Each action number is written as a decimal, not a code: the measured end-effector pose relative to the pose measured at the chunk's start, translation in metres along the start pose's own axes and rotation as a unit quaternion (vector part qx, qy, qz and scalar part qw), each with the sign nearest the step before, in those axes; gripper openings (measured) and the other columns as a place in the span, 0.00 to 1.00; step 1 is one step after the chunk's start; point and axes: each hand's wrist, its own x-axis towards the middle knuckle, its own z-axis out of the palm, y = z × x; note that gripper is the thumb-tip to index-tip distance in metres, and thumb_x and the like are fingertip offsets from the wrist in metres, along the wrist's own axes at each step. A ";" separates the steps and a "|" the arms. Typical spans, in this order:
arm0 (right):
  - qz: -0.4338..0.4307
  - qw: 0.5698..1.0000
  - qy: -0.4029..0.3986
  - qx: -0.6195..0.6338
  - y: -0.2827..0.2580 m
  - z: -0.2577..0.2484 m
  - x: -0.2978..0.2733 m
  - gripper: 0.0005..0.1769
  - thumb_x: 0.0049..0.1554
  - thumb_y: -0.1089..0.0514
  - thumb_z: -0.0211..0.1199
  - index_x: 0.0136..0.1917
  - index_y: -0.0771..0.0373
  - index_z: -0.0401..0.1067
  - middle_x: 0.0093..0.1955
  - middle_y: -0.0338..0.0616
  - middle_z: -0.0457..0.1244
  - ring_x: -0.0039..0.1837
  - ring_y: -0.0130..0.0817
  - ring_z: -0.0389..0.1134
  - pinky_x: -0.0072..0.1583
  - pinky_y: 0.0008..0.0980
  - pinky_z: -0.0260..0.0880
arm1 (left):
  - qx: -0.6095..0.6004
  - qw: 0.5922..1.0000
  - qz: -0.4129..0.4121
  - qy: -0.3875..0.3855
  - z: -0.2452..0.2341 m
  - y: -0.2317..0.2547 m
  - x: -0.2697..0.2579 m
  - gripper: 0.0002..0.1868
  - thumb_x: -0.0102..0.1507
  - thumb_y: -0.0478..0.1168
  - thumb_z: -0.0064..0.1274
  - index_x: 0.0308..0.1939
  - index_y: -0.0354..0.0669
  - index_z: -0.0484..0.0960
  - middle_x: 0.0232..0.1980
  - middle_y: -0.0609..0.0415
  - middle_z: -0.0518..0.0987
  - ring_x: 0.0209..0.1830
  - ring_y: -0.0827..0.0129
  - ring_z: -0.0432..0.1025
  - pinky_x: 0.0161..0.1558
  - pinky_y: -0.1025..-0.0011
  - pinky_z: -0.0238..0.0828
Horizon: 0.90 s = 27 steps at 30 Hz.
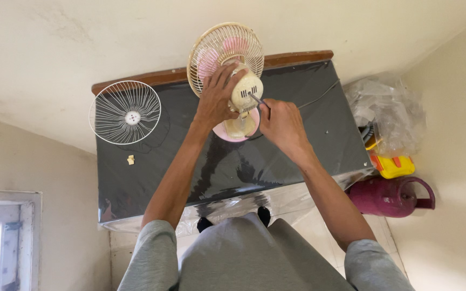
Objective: The person disassembles a small electric fan on a table. They remove the front grille, then use a screwdriver to unscrew and remove the rear motor housing cover, exposing the internal motor components.
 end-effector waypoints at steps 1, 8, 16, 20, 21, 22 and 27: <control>-0.007 1.000 -0.001 -0.020 -0.001 0.001 -0.001 0.12 0.61 0.62 0.58 0.39 0.71 0.73 0.34 0.63 0.64 0.39 0.62 0.67 0.43 0.55 0.65 | 0.002 1.000 0.004 0.001 -0.001 0.000 -0.001 0.68 0.28 0.41 0.78 0.73 0.58 0.64 0.75 0.55 0.63 0.76 0.56 0.57 0.67 0.52 0.59; -0.046 0.992 -0.012 -0.119 0.000 0.003 -0.003 0.09 0.58 0.58 0.63 0.43 0.68 0.75 0.35 0.54 0.65 0.38 0.56 0.69 0.39 0.53 0.67 | 0.001 1.000 0.013 0.015 -0.001 0.000 -0.004 0.68 0.29 0.41 0.78 0.74 0.58 0.63 0.75 0.55 0.63 0.76 0.57 0.57 0.67 0.53 0.59; -0.060 0.979 -0.027 -0.191 0.006 0.001 -0.003 0.10 0.58 0.58 0.62 0.47 0.68 0.75 0.37 0.54 0.66 0.34 0.56 0.69 0.36 0.53 0.67 | 0.006 1.000 0.012 0.014 0.002 -0.002 -0.002 0.67 0.29 0.41 0.77 0.73 0.57 0.64 0.74 0.54 0.64 0.74 0.56 0.58 0.66 0.54 0.60; -0.026 0.978 -0.014 -0.204 0.009 0.010 -0.006 0.23 0.67 0.49 0.59 0.38 0.69 0.75 0.35 0.60 0.66 0.36 0.59 0.70 0.40 0.54 0.70 | 0.005 1.000 0.014 0.022 0.004 0.001 -0.005 0.67 0.29 0.42 0.78 0.73 0.56 0.64 0.74 0.54 0.64 0.75 0.55 0.58 0.66 0.53 0.60; -0.017 0.980 -0.020 -0.200 0.009 0.012 -0.004 0.23 0.67 0.50 0.59 0.38 0.69 0.75 0.34 0.60 0.66 0.36 0.58 0.70 0.40 0.54 0.70 | 0.006 0.999 0.017 0.026 0.002 -0.001 -0.003 0.67 0.29 0.42 0.78 0.73 0.56 0.64 0.74 0.54 0.64 0.75 0.55 0.58 0.66 0.53 0.60; -0.007 0.980 -0.026 -0.195 0.010 0.013 -0.002 0.22 0.66 0.50 0.58 0.38 0.69 0.75 0.33 0.60 0.66 0.36 0.58 0.70 0.40 0.54 0.70 | 0.007 1.000 0.015 0.027 0.001 -0.002 -0.002 0.67 0.29 0.42 0.78 0.73 0.56 0.64 0.74 0.54 0.64 0.75 0.55 0.58 0.66 0.53 0.60; -0.016 0.977 -0.019 -0.213 0.012 0.014 0.001 0.21 0.63 0.51 0.60 0.36 0.68 0.76 0.32 0.57 0.67 0.34 0.57 0.70 0.38 0.54 0.69 | -0.005 1.000 0.006 0.016 -0.001 0.002 -0.003 0.68 0.28 0.41 0.78 0.73 0.57 0.64 0.74 0.55 0.64 0.75 0.56 0.58 0.68 0.53 0.60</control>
